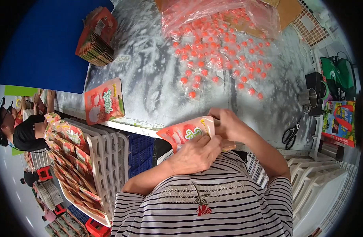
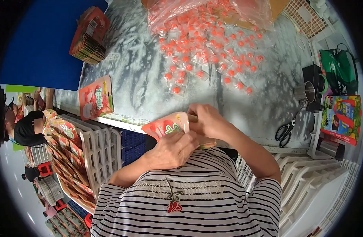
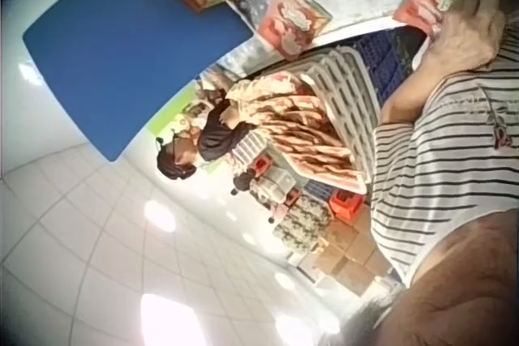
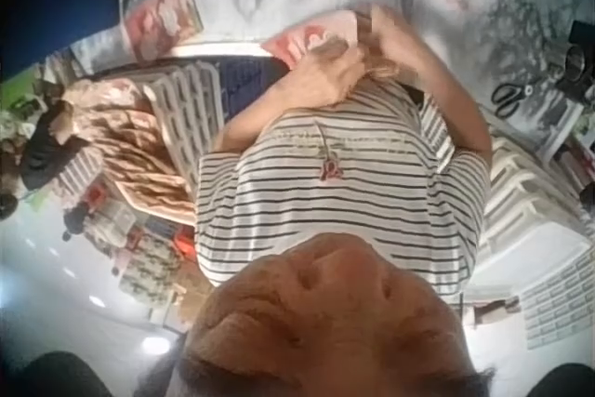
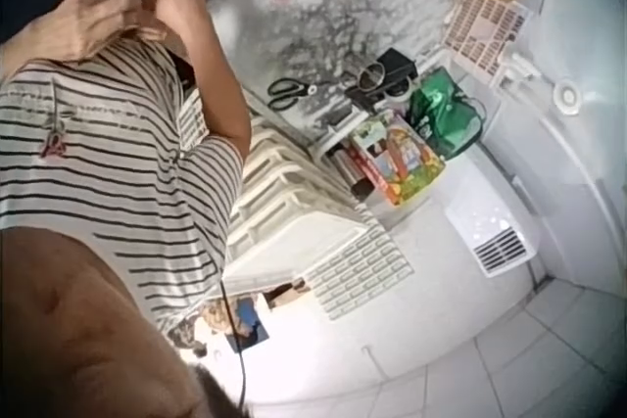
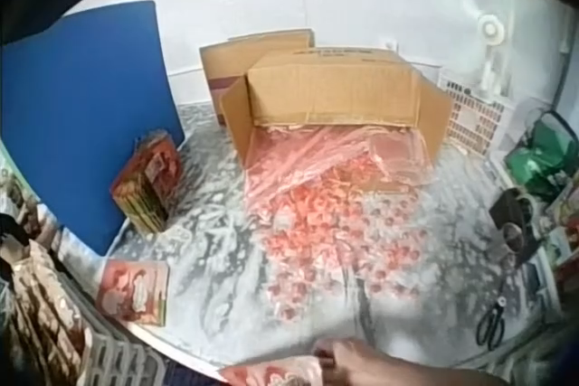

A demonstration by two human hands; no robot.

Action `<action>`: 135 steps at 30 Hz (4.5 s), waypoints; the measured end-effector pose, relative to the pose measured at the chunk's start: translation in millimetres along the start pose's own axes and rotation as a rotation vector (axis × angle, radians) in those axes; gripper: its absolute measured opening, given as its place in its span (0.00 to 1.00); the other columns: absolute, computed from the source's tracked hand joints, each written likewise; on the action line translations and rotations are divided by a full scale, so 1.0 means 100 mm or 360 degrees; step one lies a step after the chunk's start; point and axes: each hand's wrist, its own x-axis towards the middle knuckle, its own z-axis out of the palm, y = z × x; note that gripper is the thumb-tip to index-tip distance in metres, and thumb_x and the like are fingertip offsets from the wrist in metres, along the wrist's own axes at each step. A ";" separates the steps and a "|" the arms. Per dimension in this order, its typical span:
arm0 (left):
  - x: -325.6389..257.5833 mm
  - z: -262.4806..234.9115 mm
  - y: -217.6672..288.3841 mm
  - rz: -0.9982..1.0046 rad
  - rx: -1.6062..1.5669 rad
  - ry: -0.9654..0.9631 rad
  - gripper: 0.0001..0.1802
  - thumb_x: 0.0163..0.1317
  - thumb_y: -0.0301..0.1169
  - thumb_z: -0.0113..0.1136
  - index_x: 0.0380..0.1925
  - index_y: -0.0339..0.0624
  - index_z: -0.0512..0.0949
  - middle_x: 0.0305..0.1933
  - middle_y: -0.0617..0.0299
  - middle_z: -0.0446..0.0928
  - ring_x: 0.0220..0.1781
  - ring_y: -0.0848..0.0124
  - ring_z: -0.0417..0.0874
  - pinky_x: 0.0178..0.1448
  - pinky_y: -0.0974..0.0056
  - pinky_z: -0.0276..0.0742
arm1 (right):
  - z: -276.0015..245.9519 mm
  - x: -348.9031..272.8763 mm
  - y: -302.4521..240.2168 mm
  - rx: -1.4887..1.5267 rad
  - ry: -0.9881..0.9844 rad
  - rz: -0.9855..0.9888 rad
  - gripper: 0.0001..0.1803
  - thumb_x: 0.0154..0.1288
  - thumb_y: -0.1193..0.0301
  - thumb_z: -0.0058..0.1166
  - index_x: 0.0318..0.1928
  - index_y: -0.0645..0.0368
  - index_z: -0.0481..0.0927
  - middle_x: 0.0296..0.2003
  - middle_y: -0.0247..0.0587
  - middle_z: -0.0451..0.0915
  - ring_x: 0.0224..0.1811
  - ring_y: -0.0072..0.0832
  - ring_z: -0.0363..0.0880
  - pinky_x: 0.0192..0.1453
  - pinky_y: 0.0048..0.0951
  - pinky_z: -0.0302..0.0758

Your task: Packaging small red candies into individual plastic pouches at a workstation.

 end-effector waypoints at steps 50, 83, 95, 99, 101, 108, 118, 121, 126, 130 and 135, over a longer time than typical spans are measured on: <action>-0.45 -0.27 -0.18 -0.0904 -0.0124 0.0145 0.08 0.54 0.22 0.65 0.33 0.38 0.76 0.27 0.55 0.75 0.23 0.57 0.78 0.27 0.58 0.73 | 0.01 0.66 0.38 -0.0499 0.0743 -0.0809 0.18 0.63 0.80 0.44 0.54 0.66 0.72 0.56 0.49 0.71 0.58 0.46 0.68 0.64 0.41 0.66; -0.18 -0.44 -0.32 -0.0759 -0.0230 0.0280 0.08 0.57 0.25 0.64 0.32 0.34 0.75 0.36 0.48 0.77 0.28 0.54 0.81 0.29 0.58 0.76 | 0.16 0.31 0.90 -0.1250 0.0877 -0.0982 0.16 0.51 0.74 0.60 0.44 0.56 0.79 0.42 0.37 0.75 0.40 0.38 0.76 0.35 0.35 0.77; -0.05 -0.19 -0.39 -0.0723 -0.0196 0.0054 0.06 0.58 0.23 0.62 0.35 0.36 0.76 0.33 0.53 0.76 0.30 0.54 0.80 0.30 0.57 0.75 | -0.21 -0.07 -0.21 0.0943 0.0454 -0.0248 0.08 0.70 0.71 0.53 0.41 0.62 0.81 0.28 0.28 0.81 0.28 0.11 0.77 0.29 0.15 0.74; -0.02 -0.17 -0.35 -0.0662 -0.0340 0.0081 0.07 0.58 0.24 0.62 0.36 0.36 0.76 0.35 0.54 0.76 0.33 0.54 0.80 0.31 0.57 0.77 | -0.13 0.01 -0.18 0.0210 0.0246 -0.0346 0.11 0.63 0.71 0.57 0.42 0.66 0.80 0.29 0.45 0.84 0.30 0.27 0.83 0.36 0.28 0.79; 0.00 -0.15 -0.28 -0.0683 -0.0344 0.0057 0.08 0.57 0.24 0.62 0.37 0.36 0.76 0.38 0.54 0.77 0.36 0.55 0.81 0.35 0.57 0.78 | -0.11 0.05 -0.14 -0.0124 0.0257 -0.0406 0.12 0.60 0.70 0.58 0.41 0.66 0.80 0.26 0.50 0.82 0.30 0.32 0.84 0.37 0.32 0.78; -0.03 -0.12 -0.25 -0.0605 -0.0322 0.0001 0.10 0.56 0.23 0.63 0.38 0.35 0.76 0.39 0.52 0.76 0.39 0.54 0.81 0.39 0.55 0.78 | -0.11 0.08 -0.35 0.0409 0.0344 -0.0125 0.13 0.71 0.66 0.51 0.48 0.63 0.75 0.34 0.33 0.80 0.34 0.22 0.78 0.39 0.26 0.75; -0.11 -0.40 -0.39 -0.0874 -0.0464 0.0410 0.05 0.60 0.22 0.60 0.35 0.32 0.75 0.33 0.50 0.77 0.32 0.54 0.80 0.35 0.57 0.77 | -0.22 -0.09 -0.14 0.0122 0.0654 -0.0388 0.13 0.69 0.74 0.50 0.52 0.63 0.74 0.45 0.41 0.77 0.42 0.28 0.82 0.40 0.29 0.79; -0.15 -0.45 -0.42 -0.0851 -0.0455 0.0478 0.05 0.59 0.21 0.61 0.34 0.32 0.75 0.33 0.50 0.77 0.32 0.54 0.80 0.35 0.58 0.77 | -0.03 -0.13 0.30 -0.0663 0.0649 -0.0418 0.16 0.63 0.73 0.56 0.51 0.60 0.75 0.42 0.44 0.74 0.37 0.36 0.81 0.38 0.33 0.79; -0.15 -0.35 -0.38 -0.0655 -0.0390 0.0464 0.06 0.58 0.22 0.62 0.31 0.31 0.75 0.33 0.48 0.76 0.30 0.54 0.80 0.33 0.57 0.77 | 0.19 -0.08 0.68 -0.0834 0.0726 -0.0474 0.14 0.58 0.76 0.56 0.45 0.60 0.75 0.38 0.47 0.71 0.37 0.43 0.80 0.39 0.38 0.77; -0.14 -0.27 -0.32 -0.0712 -0.0392 0.0291 0.06 0.58 0.21 0.62 0.35 0.34 0.76 0.36 0.51 0.77 0.31 0.53 0.79 0.34 0.59 0.77 | -0.07 0.11 0.75 -0.0570 0.0836 -0.0275 0.10 0.57 0.80 0.55 0.41 0.62 0.74 0.38 0.47 0.71 0.36 0.39 0.80 0.38 0.34 0.77; -0.16 -0.15 -0.32 -0.0728 -0.0314 0.0085 0.07 0.58 0.24 0.63 0.36 0.34 0.76 0.37 0.50 0.76 0.30 0.53 0.80 0.31 0.58 0.77 | -0.04 0.02 0.34 0.0494 0.0656 -0.0063 0.09 0.59 0.81 0.57 0.39 0.63 0.74 0.40 0.43 0.75 0.37 0.27 0.80 0.37 0.27 0.76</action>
